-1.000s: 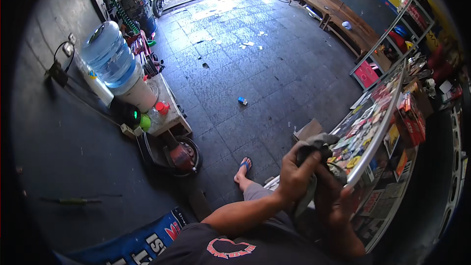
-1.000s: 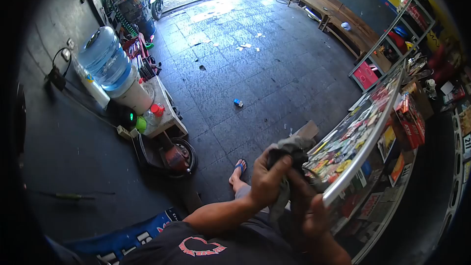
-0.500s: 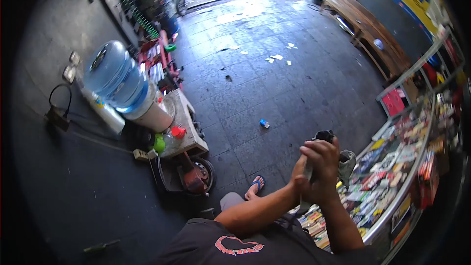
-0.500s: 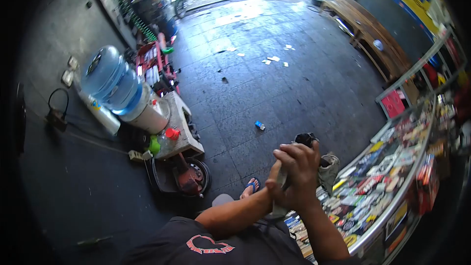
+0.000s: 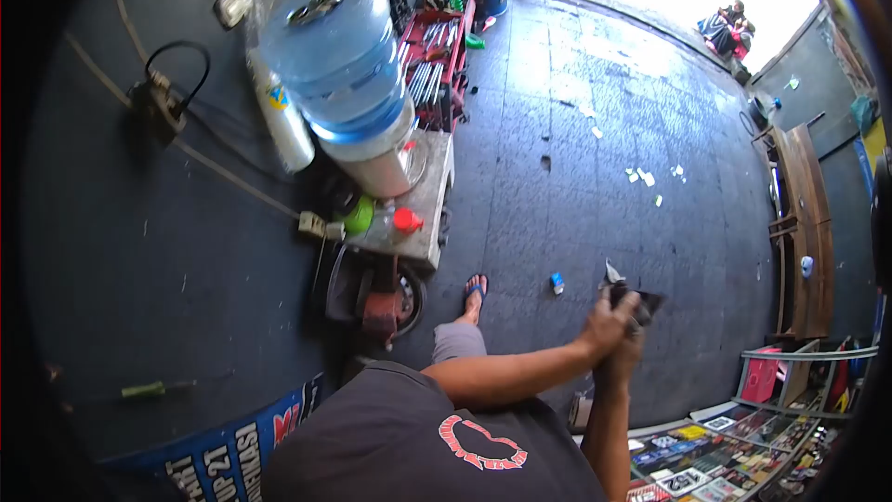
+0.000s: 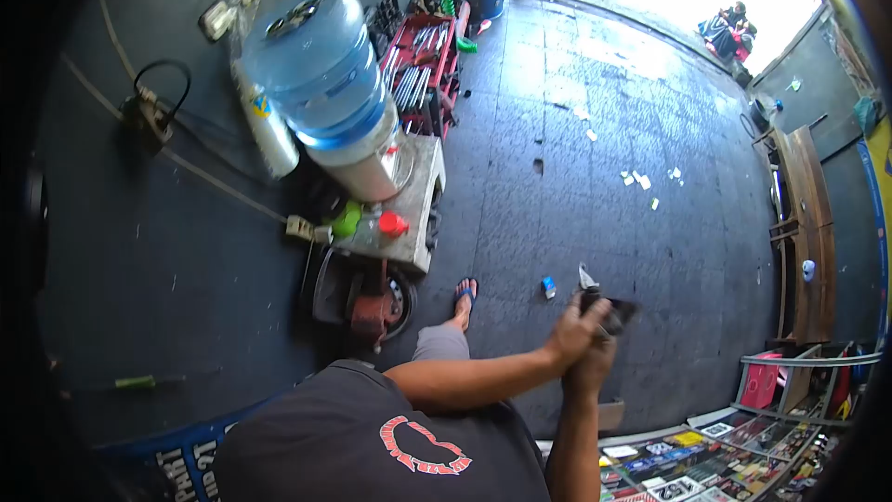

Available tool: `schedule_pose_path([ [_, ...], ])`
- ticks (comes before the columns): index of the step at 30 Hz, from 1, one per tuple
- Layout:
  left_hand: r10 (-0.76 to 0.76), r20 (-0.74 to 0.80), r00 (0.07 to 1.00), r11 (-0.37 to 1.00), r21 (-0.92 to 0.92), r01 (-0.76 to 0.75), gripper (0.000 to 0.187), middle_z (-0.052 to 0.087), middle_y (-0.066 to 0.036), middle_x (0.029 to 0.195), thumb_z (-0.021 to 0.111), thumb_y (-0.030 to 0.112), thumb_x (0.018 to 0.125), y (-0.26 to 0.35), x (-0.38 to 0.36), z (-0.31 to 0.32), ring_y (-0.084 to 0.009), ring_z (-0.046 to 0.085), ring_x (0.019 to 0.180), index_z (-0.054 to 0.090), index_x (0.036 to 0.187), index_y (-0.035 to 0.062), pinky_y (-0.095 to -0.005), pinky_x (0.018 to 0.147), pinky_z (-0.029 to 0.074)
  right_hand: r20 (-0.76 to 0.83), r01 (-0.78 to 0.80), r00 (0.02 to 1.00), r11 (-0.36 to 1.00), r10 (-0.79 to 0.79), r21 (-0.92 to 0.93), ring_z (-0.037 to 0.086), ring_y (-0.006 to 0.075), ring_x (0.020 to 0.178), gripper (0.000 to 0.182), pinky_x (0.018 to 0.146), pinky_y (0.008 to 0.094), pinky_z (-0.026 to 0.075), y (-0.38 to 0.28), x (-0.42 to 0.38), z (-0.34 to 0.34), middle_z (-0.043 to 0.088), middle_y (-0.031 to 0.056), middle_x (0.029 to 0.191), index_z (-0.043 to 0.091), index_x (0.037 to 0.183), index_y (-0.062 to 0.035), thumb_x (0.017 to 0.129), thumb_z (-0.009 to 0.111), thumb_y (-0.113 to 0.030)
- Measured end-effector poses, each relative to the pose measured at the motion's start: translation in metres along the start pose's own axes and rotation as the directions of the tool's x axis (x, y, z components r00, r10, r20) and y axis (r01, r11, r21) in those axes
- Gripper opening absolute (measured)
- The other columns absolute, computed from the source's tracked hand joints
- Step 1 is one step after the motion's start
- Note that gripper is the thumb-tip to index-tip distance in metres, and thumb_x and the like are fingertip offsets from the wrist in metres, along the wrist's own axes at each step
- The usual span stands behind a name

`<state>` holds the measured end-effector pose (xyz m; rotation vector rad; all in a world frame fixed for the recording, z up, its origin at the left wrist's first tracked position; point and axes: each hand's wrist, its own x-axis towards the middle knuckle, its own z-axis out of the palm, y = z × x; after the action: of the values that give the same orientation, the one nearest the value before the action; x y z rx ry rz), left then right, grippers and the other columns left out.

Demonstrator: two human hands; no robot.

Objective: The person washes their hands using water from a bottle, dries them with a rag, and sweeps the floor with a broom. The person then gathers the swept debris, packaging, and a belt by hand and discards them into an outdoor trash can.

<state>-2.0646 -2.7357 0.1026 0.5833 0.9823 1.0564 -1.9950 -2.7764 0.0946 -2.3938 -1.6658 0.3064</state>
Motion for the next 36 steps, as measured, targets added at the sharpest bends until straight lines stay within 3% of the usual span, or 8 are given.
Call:
schedule_pose_path([
  [2,-0.144,-0.057,0.988,0.989,-0.033,0.142,0.025,0.060,-0.002,0.081,0.051,0.027,0.095,0.016,0.055,-0.020,-0.0114,0.055,0.071,0.063,0.097,0.0062,-0.0285,0.065,0.046,0.182,-0.173,0.983,0.192,-0.029,0.966,0.061,0.0150,0.091,0.026,0.078,0.0288,0.049,-0.042,0.025,-0.013,0.063,0.0056,0.102,0.061,0.108,0.0021,0.093,0.055,-0.019],
  [5,-0.241,0.030,0.970,0.967,-0.070,0.243,0.028,0.061,-0.003,0.082,0.049,0.027,0.095,0.028,0.118,-0.042,-0.0134,0.057,0.071,0.063,0.097,0.0038,-0.0299,0.065,0.048,0.233,-0.154,0.952,0.345,-0.199,0.926,0.060,0.0159,0.096,0.031,0.084,0.0282,0.048,-0.067,0.077,-0.036,0.063,0.0085,0.106,0.058,0.116,0.0045,0.090,0.057,-0.013],
  [9,-0.201,0.474,0.857,0.710,-0.533,0.461,0.050,0.065,-0.011,0.103,0.031,0.043,0.097,0.047,0.207,-0.052,-0.0247,0.063,0.096,0.060,0.107,0.0031,-0.0380,0.091,0.048,0.159,-0.260,0.964,-0.641,-0.212,0.722,0.041,0.0347,0.130,0.061,0.111,0.0430,0.029,-0.087,0.147,-0.040,0.050,0.0221,0.134,0.046,0.131,0.0034,0.096,0.039,-0.046],
  [13,-0.236,0.602,0.763,0.610,-0.519,0.599,0.059,0.060,-0.014,0.119,0.026,0.049,0.095,0.085,0.223,-0.027,-0.0267,0.056,0.114,0.056,0.118,0.0032,-0.0416,0.102,0.041,0.175,-0.123,0.984,-0.871,-0.044,0.476,0.038,0.0381,0.131,0.078,0.111,0.0484,0.028,-0.099,0.208,-0.021,0.042,0.0229,0.137,0.038,0.135,0.0031,0.088,0.047,-0.059],
  [27,-0.184,-0.172,0.968,0.980,0.046,0.194,0.050,0.059,-0.007,0.101,0.067,0.035,0.085,0.020,0.388,0.027,-0.0179,0.057,0.098,0.056,0.115,-0.0035,-0.0287,0.088,0.045,0.215,-0.150,0.976,-0.675,0.013,0.722,0.048,0.0303,0.119,0.076,0.104,0.0419,0.035,-0.070,0.456,0.075,0.050,0.0156,0.128,0.038,0.135,-0.0055,0.092,0.028,-0.067],
  [31,-0.300,-0.307,0.903,0.953,-0.143,0.268,0.039,0.064,-0.005,0.084,0.057,0.042,0.090,0.073,0.459,-0.001,-0.0181,0.062,0.080,0.063,0.101,0.0044,-0.0286,0.078,0.048,0.245,-0.276,0.958,-0.241,-0.150,0.931,0.039,0.0270,0.127,0.085,0.107,0.0397,0.027,-0.139,0.480,0.075,0.045,0.0165,0.136,0.028,0.143,-0.0029,0.091,0.021,-0.070],
  [34,-0.409,0.101,0.907,0.674,-0.637,0.375,0.030,0.067,-0.005,0.091,0.052,0.040,0.094,0.118,0.477,-0.030,-0.0171,0.064,0.082,0.063,0.104,0.0137,-0.0325,0.076,0.052,0.050,0.326,0.856,0.614,-0.514,0.719,0.030,0.0339,0.135,0.080,0.112,0.0538,0.012,-0.171,0.502,0.087,0.040,0.0182,0.140,0.033,0.141,0.0012,0.094,0.024,-0.063],
  [36,-0.399,0.011,0.917,0.667,-0.682,0.299,0.029,0.067,-0.004,0.091,0.052,0.037,0.094,0.140,0.485,-0.059,-0.0171,0.064,0.079,0.063,0.104,0.0126,-0.0325,0.074,0.053,0.096,0.471,0.759,0.646,-0.643,0.601,0.030,0.0357,0.135,0.077,0.111,0.0573,0.009,-0.175,0.516,0.112,0.040,0.0177,0.140,0.035,0.140,0.0008,0.093,0.030,-0.060],
])
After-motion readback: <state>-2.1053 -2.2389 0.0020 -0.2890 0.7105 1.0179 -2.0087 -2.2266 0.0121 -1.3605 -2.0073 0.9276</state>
